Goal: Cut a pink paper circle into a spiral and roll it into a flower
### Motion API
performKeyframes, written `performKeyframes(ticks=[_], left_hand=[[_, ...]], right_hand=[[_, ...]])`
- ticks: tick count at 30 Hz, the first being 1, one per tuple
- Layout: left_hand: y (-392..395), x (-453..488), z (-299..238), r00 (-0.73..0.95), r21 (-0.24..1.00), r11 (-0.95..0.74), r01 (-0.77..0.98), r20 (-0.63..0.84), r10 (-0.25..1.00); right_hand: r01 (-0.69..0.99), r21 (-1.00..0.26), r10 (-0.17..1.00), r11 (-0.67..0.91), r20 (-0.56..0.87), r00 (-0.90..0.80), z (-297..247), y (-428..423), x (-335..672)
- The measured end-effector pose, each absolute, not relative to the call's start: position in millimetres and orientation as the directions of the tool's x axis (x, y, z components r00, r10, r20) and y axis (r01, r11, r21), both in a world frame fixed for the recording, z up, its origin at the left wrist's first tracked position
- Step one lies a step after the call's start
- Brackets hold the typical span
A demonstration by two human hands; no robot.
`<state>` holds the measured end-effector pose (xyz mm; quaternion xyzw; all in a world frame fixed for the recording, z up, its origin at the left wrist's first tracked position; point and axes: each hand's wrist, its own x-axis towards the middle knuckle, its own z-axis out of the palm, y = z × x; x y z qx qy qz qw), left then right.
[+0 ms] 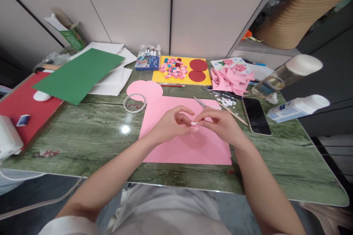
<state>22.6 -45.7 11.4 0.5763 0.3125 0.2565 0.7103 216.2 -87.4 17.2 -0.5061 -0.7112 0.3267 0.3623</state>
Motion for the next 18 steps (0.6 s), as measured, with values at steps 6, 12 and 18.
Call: performKeyframes(ticks=[6,12,18], left_hand=[[-43.5,22.6,7.6,0.683,0.969,0.245,-0.036,-0.155,0.714],[-41.4,21.8,4.8,0.699,0.952,0.303,-0.04,-0.19,0.69],[-41.9,22.4,7.0,0.691,0.973,0.232,0.0,-0.168,0.703]], right_hand=[[0.467,-0.84,0.955,0.277,0.186,-0.232,16.4,-87.1,215.8],[0.473,-0.847,0.961,0.244,0.146,-0.235,19.3,-88.0,215.2],[0.514,-0.831,0.966,0.21,0.094,-0.242,23.7,-88.1,215.1]])
